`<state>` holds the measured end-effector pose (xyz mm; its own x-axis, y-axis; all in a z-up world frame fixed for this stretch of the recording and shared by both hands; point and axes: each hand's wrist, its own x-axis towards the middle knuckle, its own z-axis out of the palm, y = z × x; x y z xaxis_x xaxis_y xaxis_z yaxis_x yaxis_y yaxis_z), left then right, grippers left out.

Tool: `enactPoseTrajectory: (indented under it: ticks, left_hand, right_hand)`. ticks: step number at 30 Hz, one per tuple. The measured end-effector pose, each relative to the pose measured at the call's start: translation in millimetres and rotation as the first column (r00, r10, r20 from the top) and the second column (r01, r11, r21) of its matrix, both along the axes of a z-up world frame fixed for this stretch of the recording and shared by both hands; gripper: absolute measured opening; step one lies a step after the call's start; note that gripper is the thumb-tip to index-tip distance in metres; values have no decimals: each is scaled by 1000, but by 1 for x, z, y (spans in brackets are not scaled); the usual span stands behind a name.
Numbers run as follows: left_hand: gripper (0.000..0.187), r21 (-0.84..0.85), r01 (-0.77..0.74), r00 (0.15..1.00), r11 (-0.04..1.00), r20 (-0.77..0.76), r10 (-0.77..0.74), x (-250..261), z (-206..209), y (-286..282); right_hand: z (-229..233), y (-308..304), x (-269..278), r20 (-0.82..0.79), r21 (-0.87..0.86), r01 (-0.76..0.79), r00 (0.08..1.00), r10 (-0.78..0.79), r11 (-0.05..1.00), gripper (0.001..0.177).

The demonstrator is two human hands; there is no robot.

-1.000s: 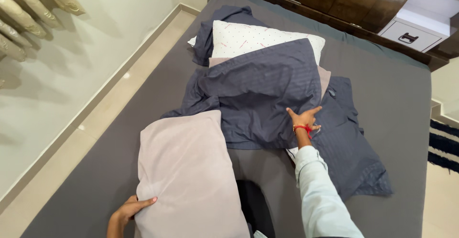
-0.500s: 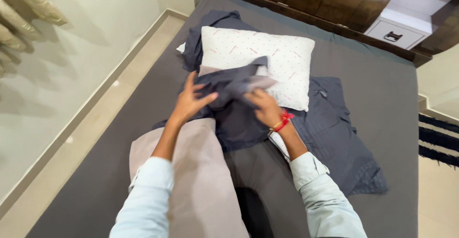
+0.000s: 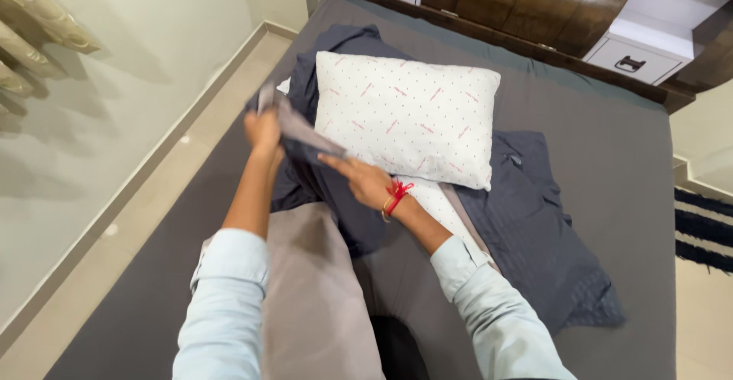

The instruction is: The person smooths a bedsheet, opens a wooden wardrobe to retrieve a pillow and a pillowcase, and then pulls the pillowcase over the pillow.

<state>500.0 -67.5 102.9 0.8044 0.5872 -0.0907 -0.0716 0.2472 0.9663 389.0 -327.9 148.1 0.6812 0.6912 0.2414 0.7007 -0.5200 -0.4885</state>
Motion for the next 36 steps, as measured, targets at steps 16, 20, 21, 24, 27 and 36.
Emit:
enactPoseTrajectory:
  ticks: [16,20,21,24,27,36]
  left_hand:
    - [51,750,550,696,367,-169,-698,-47,-33,-62]
    - [64,698,481,859,530,-495,-128,-185,-150,68]
    - [82,649,527,802,548,-594,-67,-224,-164,90]
    - [109,372,592,460,715,-885,79,-325,-173,112]
    - [122,80,350,437,933,-895,-87,-380,-173,108]
    - [96,232,222,820,947,-570,-53,-383,-106,44]
  right_hand:
    - [-85,-234,107,278,76,935,314,-908,347,83]
    - [-138,-194,31,147,63,665,732,-666,745,42]
    - [-157,-175,5,-80,102,589,808,-584,802,38]
    - [-201,-123,-92,-863,-237,376,342,-372,896,101]
    - [-236,-73,-172,-964,-226,258,79,-253,939,112]
    - [-225,-62,-176,-846,230,626,507,-165,745,51]
